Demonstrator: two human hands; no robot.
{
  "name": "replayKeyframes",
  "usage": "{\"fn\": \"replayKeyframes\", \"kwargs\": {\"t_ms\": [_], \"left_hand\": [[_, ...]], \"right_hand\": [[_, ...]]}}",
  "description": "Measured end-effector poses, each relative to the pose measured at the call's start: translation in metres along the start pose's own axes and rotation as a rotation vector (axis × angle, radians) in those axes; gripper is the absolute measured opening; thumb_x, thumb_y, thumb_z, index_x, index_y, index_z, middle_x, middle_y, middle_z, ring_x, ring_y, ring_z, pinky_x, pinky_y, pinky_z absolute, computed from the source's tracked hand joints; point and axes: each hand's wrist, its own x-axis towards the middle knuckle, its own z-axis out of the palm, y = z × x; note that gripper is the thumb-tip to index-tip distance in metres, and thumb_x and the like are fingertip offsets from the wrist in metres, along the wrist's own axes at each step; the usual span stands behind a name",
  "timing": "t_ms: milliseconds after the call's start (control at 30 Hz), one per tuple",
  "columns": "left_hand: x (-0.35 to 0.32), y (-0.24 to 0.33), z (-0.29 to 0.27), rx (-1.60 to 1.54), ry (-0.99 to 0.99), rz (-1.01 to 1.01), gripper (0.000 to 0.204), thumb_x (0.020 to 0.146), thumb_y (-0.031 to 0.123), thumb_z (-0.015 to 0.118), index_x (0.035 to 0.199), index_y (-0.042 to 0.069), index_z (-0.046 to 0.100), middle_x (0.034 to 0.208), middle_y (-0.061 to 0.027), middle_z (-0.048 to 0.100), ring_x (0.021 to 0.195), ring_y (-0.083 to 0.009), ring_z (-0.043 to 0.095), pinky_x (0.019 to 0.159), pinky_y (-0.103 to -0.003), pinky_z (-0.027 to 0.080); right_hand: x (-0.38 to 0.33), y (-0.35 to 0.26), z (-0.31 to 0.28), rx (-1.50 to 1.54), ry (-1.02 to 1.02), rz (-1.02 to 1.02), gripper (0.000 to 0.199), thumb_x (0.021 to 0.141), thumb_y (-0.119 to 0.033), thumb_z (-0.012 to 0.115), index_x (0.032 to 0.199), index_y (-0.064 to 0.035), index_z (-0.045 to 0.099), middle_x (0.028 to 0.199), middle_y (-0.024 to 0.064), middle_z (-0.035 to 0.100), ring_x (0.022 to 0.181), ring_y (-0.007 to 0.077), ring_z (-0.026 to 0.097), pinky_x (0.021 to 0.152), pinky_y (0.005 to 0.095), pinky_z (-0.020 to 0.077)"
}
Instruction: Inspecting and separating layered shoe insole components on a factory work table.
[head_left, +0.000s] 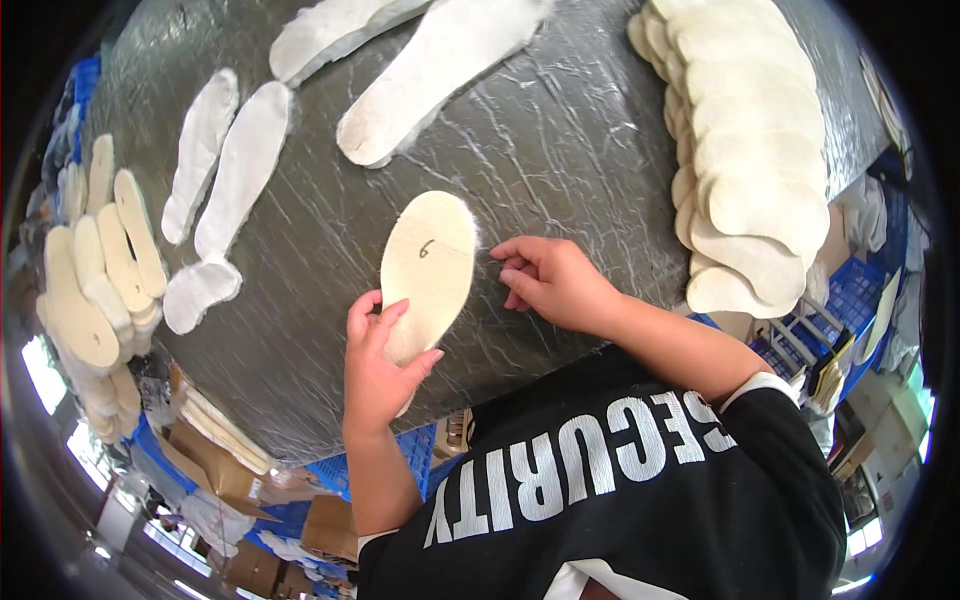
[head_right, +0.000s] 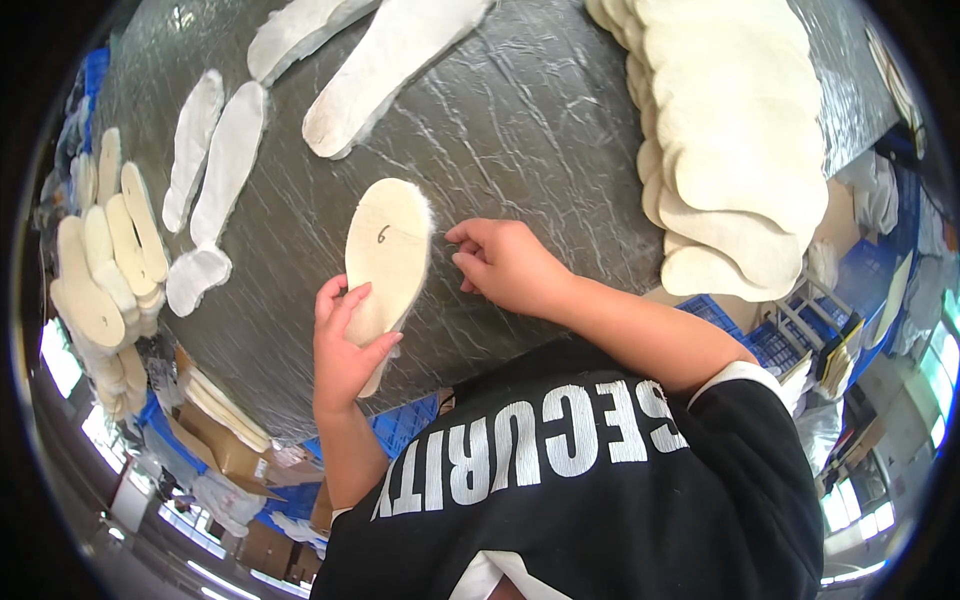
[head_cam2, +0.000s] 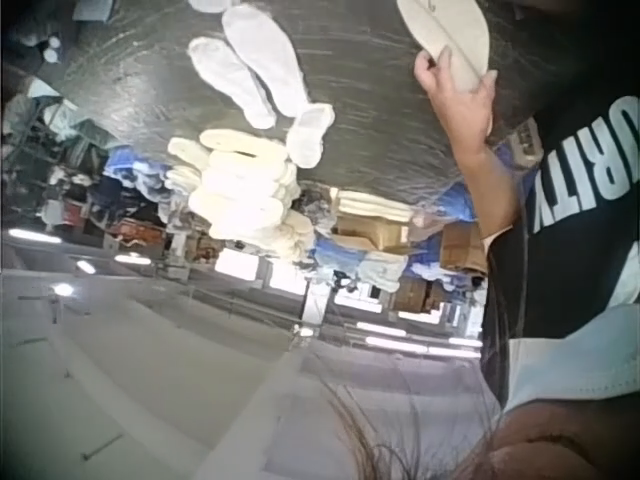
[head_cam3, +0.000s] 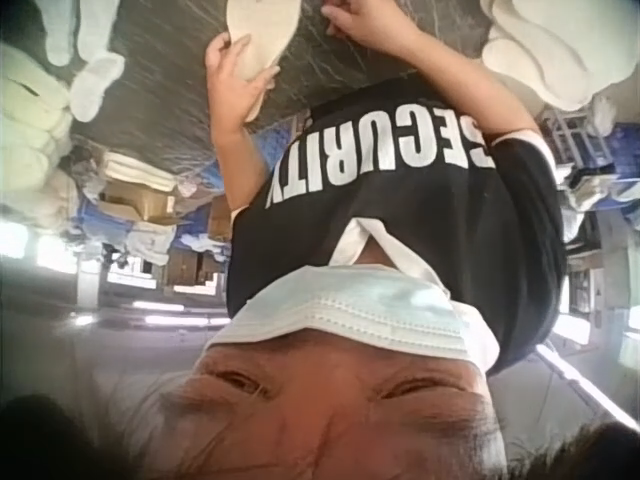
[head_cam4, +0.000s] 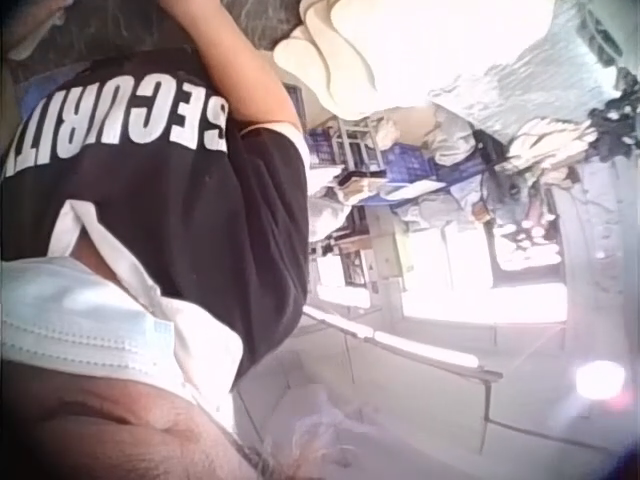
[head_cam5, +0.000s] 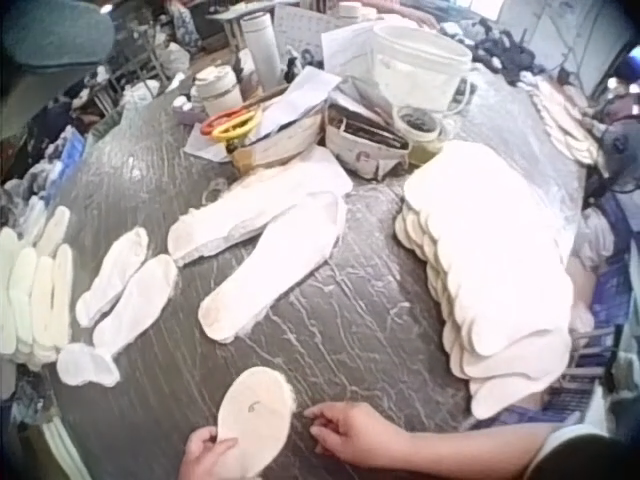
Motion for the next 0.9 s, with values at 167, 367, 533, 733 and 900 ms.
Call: {"fn": "replayKeyframes", "kwargs": {"t_ms": [167,367,533,733,900], "left_hand": [[0.004,0.01,0.004,0.048,-0.012,-0.04,0.066,0.057,0.005,0.085,0.117,0.003,0.058,0.129,-0.0134,0.043,0.112,-0.0281,0.052,0.095,-0.038,0.046],[0.003,0.013,0.005,0.134,0.004,-0.052,0.068,0.056,0.006,0.086,0.118,0.005,0.057,0.129,-0.0126,0.043,0.113,-0.0286,0.052,0.095,-0.038,0.046],[0.006,0.026,0.01,0.233,0.006,-0.152,0.069,0.054,0.008,0.086,0.116,0.004,0.055,0.131,-0.015,0.044,0.117,-0.0304,0.049,0.097,-0.038,0.043],[0.004,0.03,0.019,0.309,0.04,-0.151,0.069,0.055,0.01,0.086,0.117,0.007,0.055,0.132,-0.014,0.045,0.115,-0.0326,0.052,0.095,-0.039,0.046],[0.007,0.038,0.036,0.404,-0.024,0.085,0.074,0.056,0.016,0.086,0.123,0.01,0.054,0.131,-0.0129,0.048,0.114,-0.0358,0.052,0.09,-0.045,0.049]], "right_hand": [[-0.005,0.01,-0.004,-0.048,-0.04,-0.095,0.026,0.092,-0.003,0.055,0.116,0.007,0.056,0.083,0.0074,0.064,0.07,0.0124,0.066,0.06,0.0253,0.0536],[-0.005,0.016,-0.006,-0.027,-0.051,-0.146,0.024,0.091,-0.002,0.053,0.113,0.0076,0.057,0.081,0.0085,0.064,0.068,0.0129,0.066,0.059,0.026,0.0534],[-0.006,0.016,-0.007,-0.027,-0.05,-0.156,0.023,0.09,-0.002,0.054,0.112,0.0071,0.058,0.081,0.0094,0.064,0.068,0.0139,0.066,0.059,0.0266,0.0534],[-0.016,-0.002,-0.008,-0.584,-0.003,-0.496,0.047,0.077,-0.013,0.072,0.121,-0.0035,0.056,0.104,0.0095,0.063,0.098,0.0232,0.062,0.081,0.0381,0.0506],[-0.001,-0.028,0.004,-1.091,-0.09,-0.939,0.094,0.06,-0.025,0.083,0.142,-0.0153,0.038,0.139,0.009,0.047,0.135,0.0275,0.039,0.11,0.0554,0.0274]]}}
